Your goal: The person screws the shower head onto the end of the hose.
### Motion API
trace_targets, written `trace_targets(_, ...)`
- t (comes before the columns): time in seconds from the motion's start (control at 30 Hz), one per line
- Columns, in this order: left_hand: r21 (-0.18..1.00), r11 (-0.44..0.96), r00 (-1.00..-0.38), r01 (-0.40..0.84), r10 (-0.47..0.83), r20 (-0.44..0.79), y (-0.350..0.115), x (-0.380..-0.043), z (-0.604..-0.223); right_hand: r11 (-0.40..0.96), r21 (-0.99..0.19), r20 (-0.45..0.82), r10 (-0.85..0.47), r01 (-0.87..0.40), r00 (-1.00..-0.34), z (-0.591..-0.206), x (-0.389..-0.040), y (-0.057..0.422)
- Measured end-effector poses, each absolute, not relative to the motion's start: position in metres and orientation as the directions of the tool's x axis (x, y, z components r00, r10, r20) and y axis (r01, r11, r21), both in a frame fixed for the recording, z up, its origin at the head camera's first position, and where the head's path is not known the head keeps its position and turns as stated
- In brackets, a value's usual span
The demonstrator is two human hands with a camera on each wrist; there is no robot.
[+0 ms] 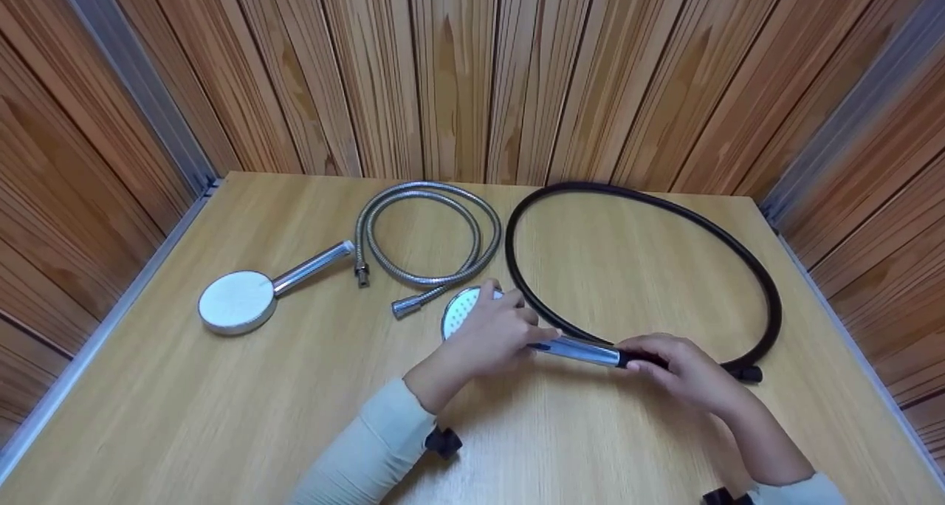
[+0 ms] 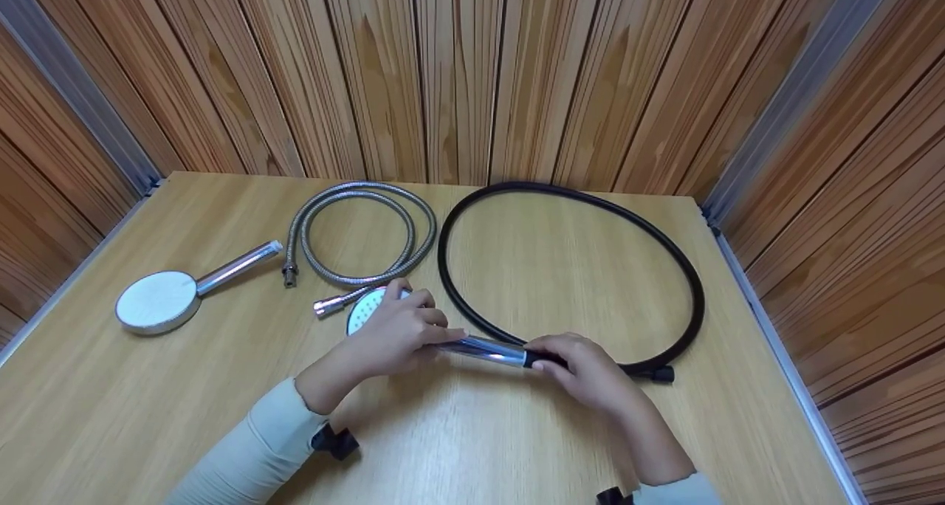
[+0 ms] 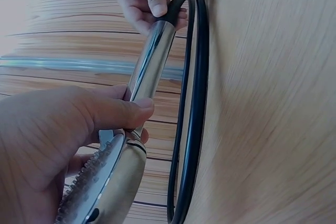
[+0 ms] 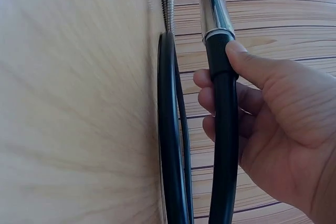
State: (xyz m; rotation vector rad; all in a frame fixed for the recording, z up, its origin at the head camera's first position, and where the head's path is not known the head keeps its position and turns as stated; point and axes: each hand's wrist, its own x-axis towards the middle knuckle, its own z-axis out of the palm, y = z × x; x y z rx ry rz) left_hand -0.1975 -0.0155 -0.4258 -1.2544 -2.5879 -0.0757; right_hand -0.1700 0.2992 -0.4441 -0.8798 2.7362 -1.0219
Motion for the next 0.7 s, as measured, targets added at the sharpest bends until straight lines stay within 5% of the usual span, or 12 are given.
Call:
trace_targets(0.43,-0.07,0.627,-0.583,0.776,0.755,0.301,-0.0174,-0.1977,-0.4252,0.567,-0.635,0.349,-0.394,-0.524,-0.85,-0.4496,-0.1673,0.2936)
trace_targets(0.7,-0.051,0.635,-0.601,0.771,0.751,0.272,-0.0165,-0.1975,-0.4214,0.611,-0.605,0.236,-0.475,-0.511,-0.848,-0.4466,-0.1685,0.2997)
